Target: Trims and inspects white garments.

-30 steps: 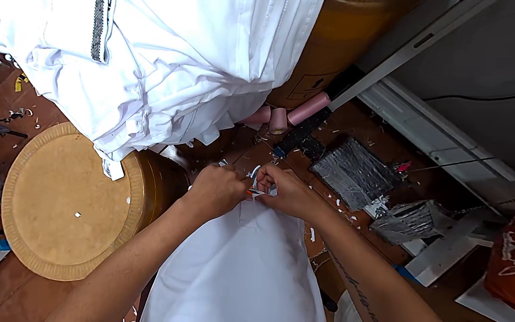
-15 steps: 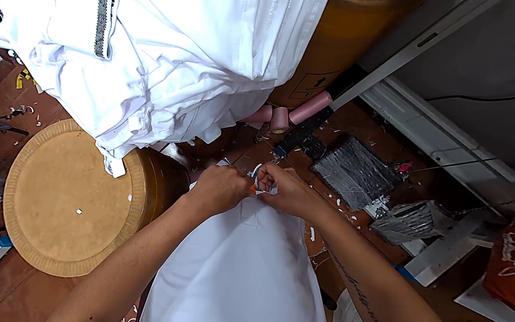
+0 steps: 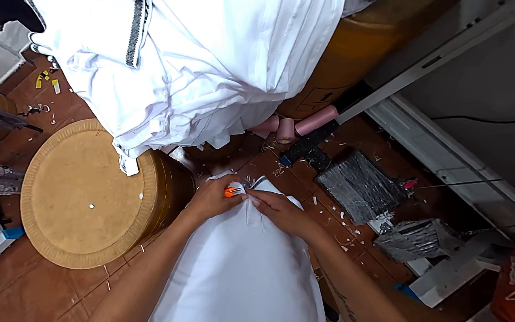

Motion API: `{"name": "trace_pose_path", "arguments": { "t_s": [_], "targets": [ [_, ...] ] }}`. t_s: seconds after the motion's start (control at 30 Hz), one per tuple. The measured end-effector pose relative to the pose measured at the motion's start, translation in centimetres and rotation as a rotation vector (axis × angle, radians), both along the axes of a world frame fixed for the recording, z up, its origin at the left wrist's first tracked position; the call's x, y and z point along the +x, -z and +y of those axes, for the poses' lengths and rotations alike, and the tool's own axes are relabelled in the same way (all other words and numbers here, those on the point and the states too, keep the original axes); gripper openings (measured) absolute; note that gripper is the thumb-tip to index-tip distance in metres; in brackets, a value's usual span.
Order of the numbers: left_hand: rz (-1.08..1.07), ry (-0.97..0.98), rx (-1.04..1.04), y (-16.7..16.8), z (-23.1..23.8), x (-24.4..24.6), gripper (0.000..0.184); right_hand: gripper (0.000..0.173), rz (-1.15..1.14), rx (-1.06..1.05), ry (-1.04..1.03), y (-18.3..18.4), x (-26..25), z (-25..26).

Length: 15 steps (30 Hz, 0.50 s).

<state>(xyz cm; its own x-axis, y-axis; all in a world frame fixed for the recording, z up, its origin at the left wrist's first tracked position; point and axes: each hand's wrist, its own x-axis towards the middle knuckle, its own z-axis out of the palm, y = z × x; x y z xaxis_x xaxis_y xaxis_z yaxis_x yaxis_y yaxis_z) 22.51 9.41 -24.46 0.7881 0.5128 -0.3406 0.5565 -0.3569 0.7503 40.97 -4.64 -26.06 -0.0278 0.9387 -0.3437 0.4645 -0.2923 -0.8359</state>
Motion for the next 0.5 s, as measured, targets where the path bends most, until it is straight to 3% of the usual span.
{"name": "trace_pose_path", "arguments": {
  "t_s": [0.07,0.13,0.27,0.4,0.5],
  "targets": [
    [0.074,0.054,-0.095,-0.1,0.8,0.6,0.038,0.044,0.171,-0.085,0.073,0.6,0.3,0.3],
    [0.083,0.13,-0.141,-0.4,1.4,1.3,0.031,0.038,0.212,-0.032,0.154,0.4,0.3,0.7],
    [0.14,0.154,-0.126,-1.1,2.0,2.8,0.039,0.021,-0.22,0.284,0.244,-1.4,-1.2,0.7],
    [0.459,0.16,-0.069,-1.2,3.2,4.6,0.058,0.015,-0.546,0.503,0.44,-0.8,-4.3,-1.2],
    [0.489,0.309,-0.175,-1.6,3.8,5.6,0.036,0.015,-0.646,0.607,0.557,0.0,-5.5,-2.0]
  ]
}}
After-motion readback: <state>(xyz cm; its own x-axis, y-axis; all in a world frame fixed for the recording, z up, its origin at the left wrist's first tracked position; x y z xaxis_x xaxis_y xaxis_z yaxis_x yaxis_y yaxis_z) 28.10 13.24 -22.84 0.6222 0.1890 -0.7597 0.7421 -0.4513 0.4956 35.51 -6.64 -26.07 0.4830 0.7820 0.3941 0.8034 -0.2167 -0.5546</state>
